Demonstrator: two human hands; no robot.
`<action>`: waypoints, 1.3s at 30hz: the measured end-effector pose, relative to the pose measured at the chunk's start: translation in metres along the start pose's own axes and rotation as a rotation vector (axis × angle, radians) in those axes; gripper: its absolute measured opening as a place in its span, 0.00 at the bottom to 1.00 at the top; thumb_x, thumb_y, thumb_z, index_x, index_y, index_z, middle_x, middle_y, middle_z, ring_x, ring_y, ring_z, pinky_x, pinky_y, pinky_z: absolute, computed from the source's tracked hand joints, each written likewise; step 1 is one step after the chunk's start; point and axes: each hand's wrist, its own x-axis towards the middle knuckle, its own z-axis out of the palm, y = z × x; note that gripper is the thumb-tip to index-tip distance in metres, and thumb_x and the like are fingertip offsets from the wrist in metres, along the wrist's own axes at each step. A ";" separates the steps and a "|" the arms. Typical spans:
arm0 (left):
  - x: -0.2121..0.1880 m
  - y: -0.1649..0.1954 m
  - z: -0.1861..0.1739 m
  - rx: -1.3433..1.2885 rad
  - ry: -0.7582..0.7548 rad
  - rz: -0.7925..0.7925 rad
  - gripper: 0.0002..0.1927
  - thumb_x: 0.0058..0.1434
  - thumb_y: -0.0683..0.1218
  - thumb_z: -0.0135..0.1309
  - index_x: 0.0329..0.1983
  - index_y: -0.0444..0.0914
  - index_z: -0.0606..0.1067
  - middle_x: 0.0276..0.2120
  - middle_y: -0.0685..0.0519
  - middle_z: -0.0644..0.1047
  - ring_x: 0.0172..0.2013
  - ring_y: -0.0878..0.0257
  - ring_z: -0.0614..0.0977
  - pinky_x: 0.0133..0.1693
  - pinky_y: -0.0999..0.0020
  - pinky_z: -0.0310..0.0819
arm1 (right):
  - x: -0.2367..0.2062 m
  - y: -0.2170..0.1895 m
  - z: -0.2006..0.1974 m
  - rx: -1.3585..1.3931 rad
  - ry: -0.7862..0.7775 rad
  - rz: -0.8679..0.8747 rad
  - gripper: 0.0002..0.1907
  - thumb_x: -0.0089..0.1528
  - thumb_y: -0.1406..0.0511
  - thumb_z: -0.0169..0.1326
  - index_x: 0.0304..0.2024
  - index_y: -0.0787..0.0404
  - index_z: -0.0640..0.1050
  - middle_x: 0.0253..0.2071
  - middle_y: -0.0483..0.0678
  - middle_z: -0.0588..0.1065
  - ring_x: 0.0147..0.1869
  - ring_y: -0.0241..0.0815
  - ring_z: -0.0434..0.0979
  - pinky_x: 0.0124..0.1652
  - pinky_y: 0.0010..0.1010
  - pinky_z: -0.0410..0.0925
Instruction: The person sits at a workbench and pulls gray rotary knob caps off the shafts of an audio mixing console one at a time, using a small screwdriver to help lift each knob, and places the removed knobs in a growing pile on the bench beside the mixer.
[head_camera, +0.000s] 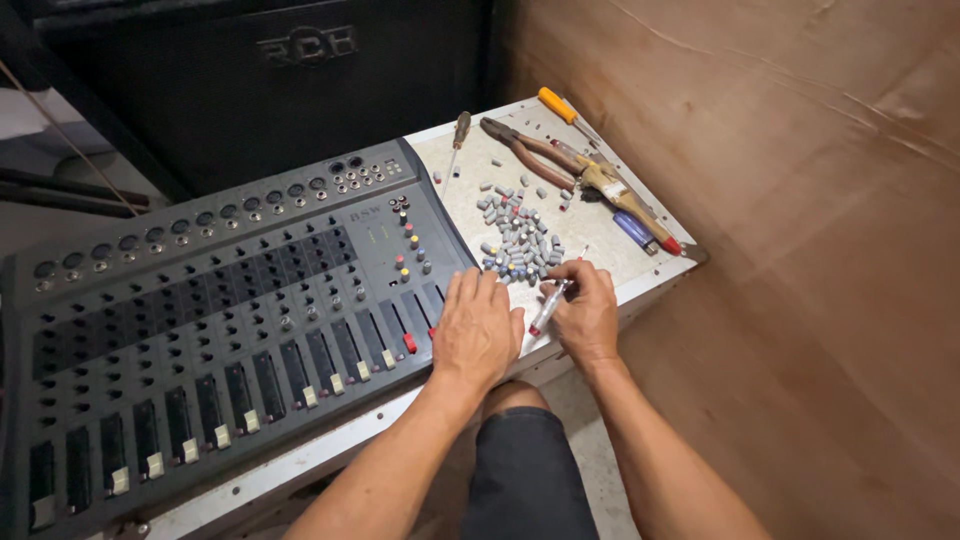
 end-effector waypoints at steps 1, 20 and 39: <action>0.000 0.000 0.000 0.006 -0.019 -0.010 0.19 0.59 0.50 0.55 0.43 0.29 0.76 0.47 0.40 0.75 0.57 0.43 0.71 0.65 0.46 0.57 | 0.003 -0.002 0.002 0.008 -0.014 0.016 0.12 0.54 0.67 0.67 0.39 0.58 0.80 0.36 0.49 0.74 0.35 0.44 0.75 0.38 0.35 0.71; -0.024 -0.004 -0.030 -0.068 0.069 0.051 0.17 0.58 0.48 0.56 0.44 0.30 0.76 0.47 0.41 0.75 0.55 0.43 0.72 0.64 0.46 0.59 | -0.006 -0.028 0.015 -0.279 -0.058 -0.193 0.13 0.51 0.62 0.70 0.34 0.54 0.79 0.29 0.48 0.75 0.36 0.48 0.75 0.41 0.42 0.65; -0.085 -0.089 -0.148 -0.160 0.286 -0.075 0.12 0.54 0.40 0.60 0.43 0.35 0.77 0.42 0.45 0.79 0.47 0.46 0.79 0.51 0.54 0.73 | -0.057 -0.164 0.082 0.359 -0.092 -0.294 0.12 0.57 0.71 0.67 0.41 0.61 0.78 0.36 0.44 0.77 0.39 0.33 0.74 0.42 0.25 0.69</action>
